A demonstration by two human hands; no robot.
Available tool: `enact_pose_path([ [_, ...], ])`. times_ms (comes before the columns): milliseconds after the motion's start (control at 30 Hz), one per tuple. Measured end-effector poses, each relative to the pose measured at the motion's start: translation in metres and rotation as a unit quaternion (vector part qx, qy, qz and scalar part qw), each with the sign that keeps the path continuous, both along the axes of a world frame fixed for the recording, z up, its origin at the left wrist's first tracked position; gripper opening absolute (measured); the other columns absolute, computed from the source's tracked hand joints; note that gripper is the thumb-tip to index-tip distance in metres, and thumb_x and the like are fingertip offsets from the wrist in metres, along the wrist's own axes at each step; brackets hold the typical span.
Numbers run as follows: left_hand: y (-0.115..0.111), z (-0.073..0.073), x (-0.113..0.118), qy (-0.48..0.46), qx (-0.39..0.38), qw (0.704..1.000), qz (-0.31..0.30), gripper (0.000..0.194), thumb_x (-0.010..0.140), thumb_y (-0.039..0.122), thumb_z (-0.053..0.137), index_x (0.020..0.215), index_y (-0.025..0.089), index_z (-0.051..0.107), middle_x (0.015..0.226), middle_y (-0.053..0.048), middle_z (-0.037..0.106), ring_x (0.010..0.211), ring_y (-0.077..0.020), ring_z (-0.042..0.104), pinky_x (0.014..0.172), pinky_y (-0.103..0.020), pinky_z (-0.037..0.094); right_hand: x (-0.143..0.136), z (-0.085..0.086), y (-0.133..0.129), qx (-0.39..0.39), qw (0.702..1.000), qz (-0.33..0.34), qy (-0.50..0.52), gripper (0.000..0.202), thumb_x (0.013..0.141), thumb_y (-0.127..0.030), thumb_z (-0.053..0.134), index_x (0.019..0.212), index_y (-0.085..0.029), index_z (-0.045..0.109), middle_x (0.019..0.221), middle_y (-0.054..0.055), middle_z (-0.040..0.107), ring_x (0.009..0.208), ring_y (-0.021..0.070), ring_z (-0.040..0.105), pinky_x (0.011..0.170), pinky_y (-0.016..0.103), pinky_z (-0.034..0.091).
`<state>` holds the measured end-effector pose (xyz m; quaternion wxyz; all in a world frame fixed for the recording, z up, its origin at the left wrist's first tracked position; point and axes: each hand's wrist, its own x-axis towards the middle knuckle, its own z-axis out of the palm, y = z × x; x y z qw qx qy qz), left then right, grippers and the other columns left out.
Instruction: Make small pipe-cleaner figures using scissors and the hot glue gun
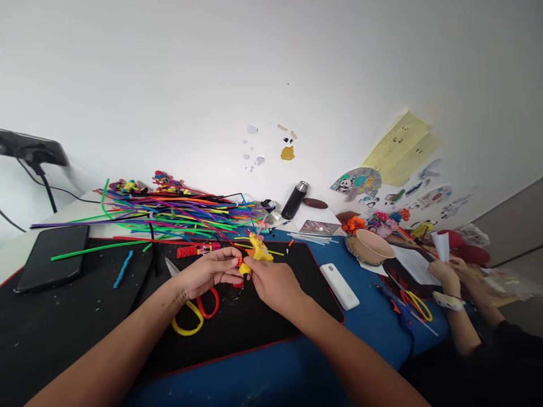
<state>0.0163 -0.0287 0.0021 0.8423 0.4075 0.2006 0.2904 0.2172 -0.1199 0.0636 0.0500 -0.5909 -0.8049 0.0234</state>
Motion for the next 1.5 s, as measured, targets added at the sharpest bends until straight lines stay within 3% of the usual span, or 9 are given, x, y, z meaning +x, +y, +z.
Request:
enact_pose_path([
  [300, 0.000, 0.000, 0.000, -0.029, -0.007, 0.999, 0.025, 0.031, 0.079, 0.029, 0.092, 0.100, 0.017, 0.073, 0.087, -0.004, 0.074, 0.075, -0.0196, 0.077, 0.075, -0.032, 0.066, 0.001, -0.004, 0.001, -0.018, 0.990, 0.007, 0.140, 0.056, 0.097, -0.017, 0.057, 0.152, -0.025, 0.058, 0.108, 0.007, 0.080, 0.085, 0.0211, 0.072, 0.072, 0.028, 0.047],
  [500, -0.003, 0.004, 0.001, -0.036, 0.006, 0.999, 0.033, 0.025, 0.081, 0.029, 0.090, 0.097, 0.019, 0.074, 0.089, -0.002, 0.071, 0.082, -0.0189, 0.075, 0.077, -0.035, 0.068, 0.003, -0.012, 0.004, -0.034, 0.966, -0.006, 0.255, 0.059, 0.094, -0.010, 0.053, 0.150, -0.027, 0.061, 0.093, 0.004, 0.081, 0.070, 0.0163, 0.069, 0.068, 0.025, 0.049],
  [733, -0.003, 0.007, 0.001, -0.033, -0.008, 0.995, 0.090, 0.030, 0.073, 0.026, 0.096, 0.093, 0.019, 0.074, 0.092, -0.003, 0.070, 0.086, -0.0174, 0.073, 0.081, -0.033, 0.068, -0.006, -0.023, 0.016, -0.008, 0.946, -0.017, 0.325, 0.062, 0.090, -0.008, 0.052, 0.148, -0.028, 0.064, 0.114, 0.006, 0.080, 0.078, 0.0188, 0.074, 0.076, 0.030, 0.057],
  [1000, 0.000, 0.003, 0.011, -0.052, 0.033, 0.984, 0.169, 0.035, 0.070, 0.029, 0.098, 0.088, 0.020, 0.069, 0.081, 0.002, 0.070, 0.066, -0.0119, 0.071, 0.068, -0.024, 0.065, -0.023, -0.039, 0.037, 0.021, 0.921, -0.014, 0.388, 0.065, 0.090, -0.004, 0.050, 0.147, -0.032, 0.063, 0.140, 0.004, 0.070, 0.119, 0.0243, 0.071, 0.104, 0.042, 0.058],
  [1200, 0.003, -0.001, 0.014, -0.014, 0.052, 0.973, 0.226, 0.045, 0.065, 0.038, 0.099, 0.088, 0.019, 0.066, 0.075, 0.002, 0.071, 0.056, -0.0125, 0.070, 0.053, -0.021, 0.058, -0.032, -0.054, 0.047, 0.013, 0.900, -0.035, 0.434, 0.067, 0.090, -0.006, 0.052, 0.149, -0.037, 0.061, 0.135, 0.001, 0.072, 0.113, 0.0234, 0.073, 0.098, 0.040, 0.062],
  [1500, 0.007, -0.010, 0.014, 0.030, 0.058, 0.961, 0.270, 0.046, 0.066, 0.040, 0.097, 0.093, 0.017, 0.068, 0.079, 0.002, 0.072, 0.058, -0.0132, 0.071, 0.054, -0.022, 0.058, -0.039, -0.058, 0.046, -0.005, 0.871, -0.066, 0.486, 0.067, 0.091, -0.011, 0.055, 0.151, -0.042, 0.058, 0.147, -0.002, 0.065, 0.113, 0.0208, 0.072, 0.095, 0.037, 0.063],
])
